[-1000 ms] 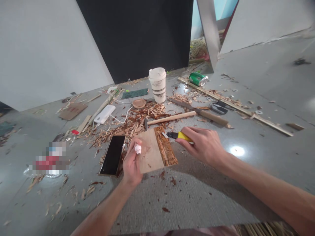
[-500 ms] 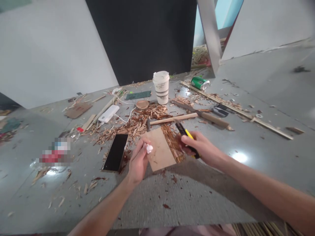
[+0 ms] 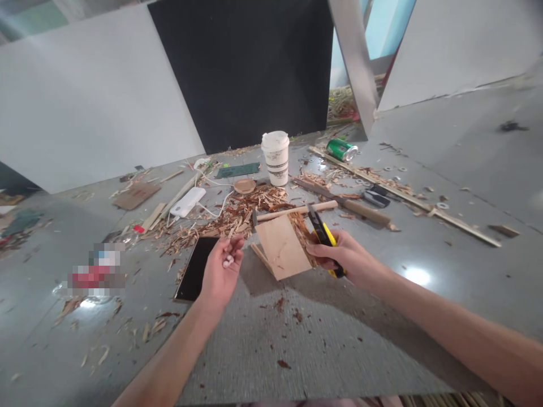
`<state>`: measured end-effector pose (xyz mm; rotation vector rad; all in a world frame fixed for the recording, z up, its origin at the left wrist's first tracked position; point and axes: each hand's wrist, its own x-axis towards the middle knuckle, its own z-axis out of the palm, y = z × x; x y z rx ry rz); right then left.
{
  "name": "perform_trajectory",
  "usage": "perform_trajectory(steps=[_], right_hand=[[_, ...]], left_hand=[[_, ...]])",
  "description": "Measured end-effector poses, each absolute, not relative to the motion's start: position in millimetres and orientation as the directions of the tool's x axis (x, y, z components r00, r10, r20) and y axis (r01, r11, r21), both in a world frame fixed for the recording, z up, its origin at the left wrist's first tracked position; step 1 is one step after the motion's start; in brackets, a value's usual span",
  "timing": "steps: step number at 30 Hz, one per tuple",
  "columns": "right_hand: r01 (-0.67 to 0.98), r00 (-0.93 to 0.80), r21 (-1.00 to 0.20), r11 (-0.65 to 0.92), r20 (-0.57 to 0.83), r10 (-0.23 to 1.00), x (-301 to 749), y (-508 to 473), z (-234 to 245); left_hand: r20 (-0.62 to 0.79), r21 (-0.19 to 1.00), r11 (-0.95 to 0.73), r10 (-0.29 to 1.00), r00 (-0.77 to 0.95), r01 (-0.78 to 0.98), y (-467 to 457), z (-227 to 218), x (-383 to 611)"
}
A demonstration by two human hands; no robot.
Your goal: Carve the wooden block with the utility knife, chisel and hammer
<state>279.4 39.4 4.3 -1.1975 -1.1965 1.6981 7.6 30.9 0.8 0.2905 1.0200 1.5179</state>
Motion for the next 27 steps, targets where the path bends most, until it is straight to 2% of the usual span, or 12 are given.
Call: perform_trajectory(steps=[6, 10, 13, 20, 23, 27], right_hand=[[0.016, -0.342, -0.953, -0.302, -0.289, 0.894, 273.3, 29.8, 1.2], [0.057, -0.361, -0.962, -0.267, -0.27, 0.893, 271.5, 25.8, 5.5], [0.077, -0.411, -0.978, -0.192, -0.207, 0.888, 268.9, 22.0, 10.7], [0.138, -0.549, -0.99, -0.035, -0.106, 0.829, 264.6, 12.2, 13.7], [0.224, -0.534, -0.969, 0.1, -0.036, 0.845, 267.7, 14.1, 15.4], [0.369, -0.48, -0.876, 0.312, 0.108, 0.87, 276.0, 22.8, 17.6]], left_hand=[[-0.31, 0.839, 0.272, 0.951, -0.001, -0.472, 17.7, 1.2, 16.7], [-0.208, 0.92, 0.23, 0.973, 0.1, -0.319, 5.3, -1.0, 20.4], [-0.201, 0.95, 0.219, 0.974, 0.101, -0.225, -2.5, -3.6, 22.5], [-0.293, 0.895, 0.309, 0.951, 0.098, -0.322, -13.7, -8.2, 31.7], [-0.314, 0.874, 0.316, 0.947, 0.069, -0.368, -15.3, -10.0, 32.8], [-0.359, 0.837, 0.349, 0.931, 0.058, -0.421, -15.2, -8.4, 33.2]])
